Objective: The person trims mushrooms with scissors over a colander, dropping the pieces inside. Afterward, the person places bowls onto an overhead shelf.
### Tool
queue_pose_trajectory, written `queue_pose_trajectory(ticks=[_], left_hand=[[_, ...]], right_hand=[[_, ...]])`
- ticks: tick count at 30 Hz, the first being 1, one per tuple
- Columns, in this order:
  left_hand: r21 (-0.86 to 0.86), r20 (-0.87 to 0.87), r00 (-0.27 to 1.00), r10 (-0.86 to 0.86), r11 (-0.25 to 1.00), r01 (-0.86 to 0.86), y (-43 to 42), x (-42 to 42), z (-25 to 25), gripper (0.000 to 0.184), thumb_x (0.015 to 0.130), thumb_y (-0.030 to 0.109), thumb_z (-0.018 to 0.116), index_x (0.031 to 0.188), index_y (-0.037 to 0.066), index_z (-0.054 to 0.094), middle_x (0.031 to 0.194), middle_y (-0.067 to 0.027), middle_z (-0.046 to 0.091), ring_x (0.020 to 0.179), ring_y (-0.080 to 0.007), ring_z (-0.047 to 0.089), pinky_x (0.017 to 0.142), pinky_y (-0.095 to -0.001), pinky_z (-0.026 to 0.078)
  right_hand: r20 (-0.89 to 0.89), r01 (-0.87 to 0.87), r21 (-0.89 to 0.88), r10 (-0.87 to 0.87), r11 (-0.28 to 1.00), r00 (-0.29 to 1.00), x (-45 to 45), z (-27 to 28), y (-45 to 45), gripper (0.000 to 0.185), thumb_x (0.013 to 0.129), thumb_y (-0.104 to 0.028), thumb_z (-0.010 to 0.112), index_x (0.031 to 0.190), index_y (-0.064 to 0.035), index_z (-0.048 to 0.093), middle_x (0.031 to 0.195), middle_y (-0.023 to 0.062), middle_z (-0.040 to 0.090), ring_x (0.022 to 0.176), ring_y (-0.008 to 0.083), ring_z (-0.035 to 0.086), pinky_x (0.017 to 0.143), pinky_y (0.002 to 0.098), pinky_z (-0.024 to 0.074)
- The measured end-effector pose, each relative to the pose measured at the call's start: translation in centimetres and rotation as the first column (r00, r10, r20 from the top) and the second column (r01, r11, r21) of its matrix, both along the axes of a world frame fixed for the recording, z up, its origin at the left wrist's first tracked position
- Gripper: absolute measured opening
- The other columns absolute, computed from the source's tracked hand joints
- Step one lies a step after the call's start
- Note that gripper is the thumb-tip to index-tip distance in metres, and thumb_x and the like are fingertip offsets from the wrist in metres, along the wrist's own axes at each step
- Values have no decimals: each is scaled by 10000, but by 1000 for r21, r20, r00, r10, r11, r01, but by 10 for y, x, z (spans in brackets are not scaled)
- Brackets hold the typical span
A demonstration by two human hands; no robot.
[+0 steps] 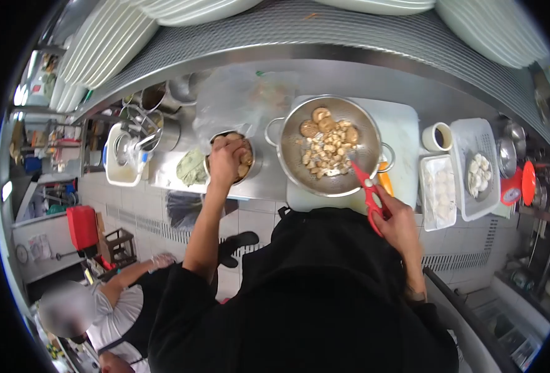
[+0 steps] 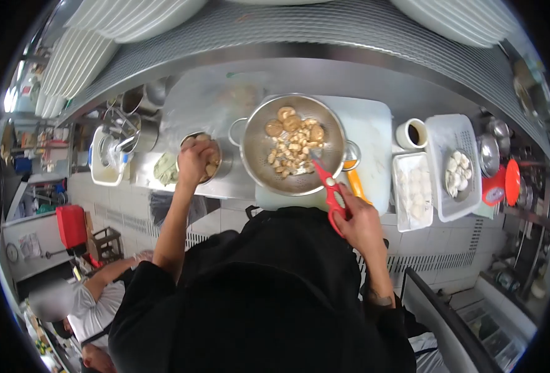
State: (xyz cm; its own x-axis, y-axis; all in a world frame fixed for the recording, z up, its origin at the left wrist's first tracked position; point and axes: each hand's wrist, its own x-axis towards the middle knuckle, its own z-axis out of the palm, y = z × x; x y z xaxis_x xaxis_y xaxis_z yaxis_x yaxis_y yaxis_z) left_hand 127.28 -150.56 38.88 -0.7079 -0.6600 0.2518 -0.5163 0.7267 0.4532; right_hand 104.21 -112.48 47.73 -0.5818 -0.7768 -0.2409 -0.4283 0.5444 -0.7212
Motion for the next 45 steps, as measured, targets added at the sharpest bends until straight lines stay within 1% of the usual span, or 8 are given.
queue_pose_trajectory(ticks=[8,11,14,16,21,31,33,45], left_hand=[[1,50,974,222,975,-223,48,-58,90,183,881,146,694,1026,42,735,952,-178,700,916,-376,677,774,-469,542],[-72,-148,956,-254,967,246,87,-114,87,246,825,56,648,1060,40,719,962,-194,694,931,-375,674,787,-464,544],[51,105,795,-598,801,596,122,-178,44,355,833,67,579,1179,67,659,1179,-165,666,1106,-361,626,884,-465,529],[-191,127,796,-592,773,606,137,-203,-3,257,840,115,585,1082,96,671,1206,-79,640,1199,-270,565,947,-426,511],[16,200,734,-649,751,660,124,-205,-11,213,816,69,595,1007,60,690,1168,-101,641,1139,-291,571,971,-409,493],[497,-284,901,-327,754,430,110,-175,13,318,927,8,611,1239,37,665,1192,-175,680,1035,-322,671,929,-393,532],[868,-410,912,16,314,385,109,-168,23,256,1014,100,595,1249,14,649,1031,-97,712,876,-192,687,810,-312,547],[873,-471,869,153,217,436,123,-120,38,162,989,119,666,1095,4,621,1011,-61,678,899,-139,660,786,-284,539]], right_hand=[[-15,143,-90,-145,986,989,5,-2,14,611,791,-114,761,1373,-41,589,883,222,691,738,357,673,713,428,545],[-13,175,-68,-176,982,984,-1,-1,17,615,792,-102,760,1378,-35,585,934,235,703,779,358,695,745,404,557],[-28,185,-20,-185,983,982,-3,3,19,615,807,-70,741,1397,-29,571,968,235,712,817,311,718,774,375,562],[25,218,-66,-217,974,976,-5,-3,18,615,819,-29,720,1413,-20,559,905,190,714,767,195,692,734,336,554],[48,277,-77,-274,958,961,-2,-8,22,609,829,-13,717,1417,-16,557,843,120,661,652,135,568,651,300,506],[-136,57,-133,-75,989,988,1,-2,6,669,772,-105,774,1410,-73,574,842,154,672,677,243,636,676,358,543],[-160,42,-146,-66,988,985,1,-1,0,674,763,-116,777,1406,-81,577,835,146,662,669,255,626,664,366,542],[-167,-83,-75,70,994,983,6,3,-12,688,768,-195,776,1420,-134,566,919,166,666,767,320,679,714,428,561]])
